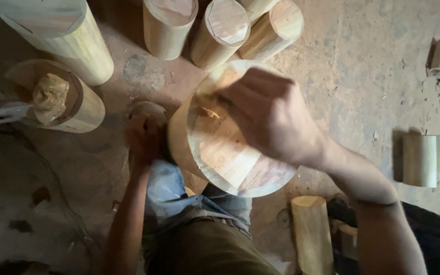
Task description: The person sits on the workshop floor holding a round wooden stool top on their lap and sands its surface and edges using a small sanding block, rotating the piece to reach different areas. They occasionally brush off dust and reposition the piece while continuing to sand.
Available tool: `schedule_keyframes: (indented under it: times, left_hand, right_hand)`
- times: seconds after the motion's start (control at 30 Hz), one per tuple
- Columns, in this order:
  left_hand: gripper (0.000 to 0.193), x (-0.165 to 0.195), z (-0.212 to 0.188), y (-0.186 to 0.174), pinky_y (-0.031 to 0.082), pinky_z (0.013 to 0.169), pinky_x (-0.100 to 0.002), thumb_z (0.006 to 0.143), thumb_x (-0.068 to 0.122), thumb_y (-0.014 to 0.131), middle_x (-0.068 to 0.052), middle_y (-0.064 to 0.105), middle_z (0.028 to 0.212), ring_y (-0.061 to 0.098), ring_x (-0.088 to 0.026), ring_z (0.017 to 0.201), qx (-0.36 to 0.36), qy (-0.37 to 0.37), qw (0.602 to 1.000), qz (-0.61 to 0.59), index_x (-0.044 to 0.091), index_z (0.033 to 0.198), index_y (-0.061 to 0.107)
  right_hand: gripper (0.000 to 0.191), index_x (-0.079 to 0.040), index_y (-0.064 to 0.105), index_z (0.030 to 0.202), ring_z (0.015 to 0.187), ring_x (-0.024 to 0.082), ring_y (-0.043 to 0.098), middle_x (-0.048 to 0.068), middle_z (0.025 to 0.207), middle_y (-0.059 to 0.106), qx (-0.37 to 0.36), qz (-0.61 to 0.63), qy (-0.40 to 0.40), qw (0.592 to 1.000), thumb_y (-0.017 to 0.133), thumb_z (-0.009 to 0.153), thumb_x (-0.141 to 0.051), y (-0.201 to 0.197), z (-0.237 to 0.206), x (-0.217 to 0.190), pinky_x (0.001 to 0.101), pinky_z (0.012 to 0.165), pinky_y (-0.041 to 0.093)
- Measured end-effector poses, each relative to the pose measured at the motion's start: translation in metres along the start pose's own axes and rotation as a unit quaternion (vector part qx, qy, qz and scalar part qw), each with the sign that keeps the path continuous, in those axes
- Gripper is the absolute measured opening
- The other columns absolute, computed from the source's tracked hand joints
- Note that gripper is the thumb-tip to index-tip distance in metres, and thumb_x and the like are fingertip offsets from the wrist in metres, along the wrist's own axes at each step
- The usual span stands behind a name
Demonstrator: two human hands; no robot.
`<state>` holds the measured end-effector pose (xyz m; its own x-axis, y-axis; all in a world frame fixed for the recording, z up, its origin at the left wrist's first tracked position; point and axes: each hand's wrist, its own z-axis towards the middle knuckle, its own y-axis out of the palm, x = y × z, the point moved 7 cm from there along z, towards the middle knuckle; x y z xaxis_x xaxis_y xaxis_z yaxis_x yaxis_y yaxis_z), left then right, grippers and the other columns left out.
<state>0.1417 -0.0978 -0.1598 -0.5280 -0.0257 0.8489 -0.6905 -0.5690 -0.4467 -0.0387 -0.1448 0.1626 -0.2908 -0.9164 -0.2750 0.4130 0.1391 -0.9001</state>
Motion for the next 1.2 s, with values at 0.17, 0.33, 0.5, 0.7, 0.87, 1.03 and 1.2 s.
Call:
schedule_keyframes:
  times: [0.17,0.33,0.5,0.7,0.87,1.03,1.2]
  left_hand:
    - [0.024,0.003,-0.004,-0.002,0.043,0.061,-0.052,0.096,0.012,0.062,-0.023,0.06,0.077,0.058,-0.042,0.069,0.009,0.03,0.999,-0.008,0.001,0.075,0.059]
    - [0.026,-0.003,-0.001,0.0,0.043,0.061,-0.052,0.097,0.013,0.062,-0.023,0.061,0.076,0.059,-0.041,0.067,0.012,-0.002,1.0,-0.003,0.001,0.075,0.06]
    - [0.023,-0.001,-0.003,-0.001,0.044,0.063,-0.052,0.096,0.013,0.06,-0.023,0.061,0.078,0.06,-0.042,0.071,0.014,0.007,1.0,-0.003,0.001,0.076,0.061]
    - [0.027,-0.002,-0.015,0.006,0.041,0.063,-0.053,0.099,0.01,0.057,-0.024,0.057,0.075,0.055,-0.042,0.07,-0.027,0.013,1.0,-0.001,0.0,0.074,0.055]
    - [0.027,0.001,-0.01,0.01,0.039,0.065,-0.052,0.099,0.009,0.056,-0.024,0.054,0.074,0.052,-0.041,0.069,-0.013,0.022,1.0,-0.006,0.0,0.074,0.052]
    - [0.025,0.005,-0.011,0.013,0.039,0.067,-0.052,0.099,0.011,0.056,-0.023,0.054,0.077,0.052,-0.04,0.072,-0.017,0.011,1.0,-0.004,0.0,0.077,0.052]
    - [0.023,0.005,-0.011,0.019,0.04,0.069,-0.051,0.1,0.012,0.056,-0.023,0.054,0.081,0.052,-0.04,0.075,-0.009,0.014,1.0,-0.005,0.0,0.081,0.051]
  right_hand:
    - [0.013,0.003,0.074,0.095,0.062,0.013,0.063,0.015,0.083,0.075,-0.021,0.012,-0.027,0.999,0.067,0.106,0.0,0.009,-0.018,-0.032,0.0237,0.046,0.05]
    - [0.01,0.003,0.073,0.101,0.067,0.016,0.068,0.014,0.087,0.075,-0.03,0.055,-0.054,0.997,0.063,0.1,0.004,0.002,-0.028,-0.064,0.0252,0.054,0.057]
    - [0.014,-0.001,0.077,0.104,0.066,0.016,0.072,0.013,0.084,0.077,-0.095,0.068,-0.021,0.993,0.07,0.094,0.005,-0.016,-0.024,-0.047,0.0268,0.054,0.061]
    - [0.009,-0.001,0.073,0.108,0.083,0.024,0.073,0.012,0.093,0.076,-0.016,0.028,0.016,0.999,0.071,0.099,-0.003,-0.028,-0.028,0.003,0.0373,0.072,0.062]
    - [0.013,0.0,0.075,0.103,0.071,0.016,0.069,0.012,0.087,0.075,-0.046,0.029,-0.008,0.998,0.066,0.101,0.009,-0.012,-0.042,-0.013,0.0282,0.057,0.059]
    - [0.008,0.001,0.074,0.103,0.075,0.016,0.072,0.011,0.089,0.077,-0.07,0.155,-0.028,0.985,0.067,0.1,0.003,-0.02,-0.083,-0.043,0.027,0.062,0.064]
    - [0.012,-0.002,0.073,0.095,0.075,0.019,0.078,0.011,0.088,0.078,0.149,0.31,0.073,0.936,0.068,0.099,-0.011,-0.07,-0.178,-0.003,0.0286,0.063,0.067]
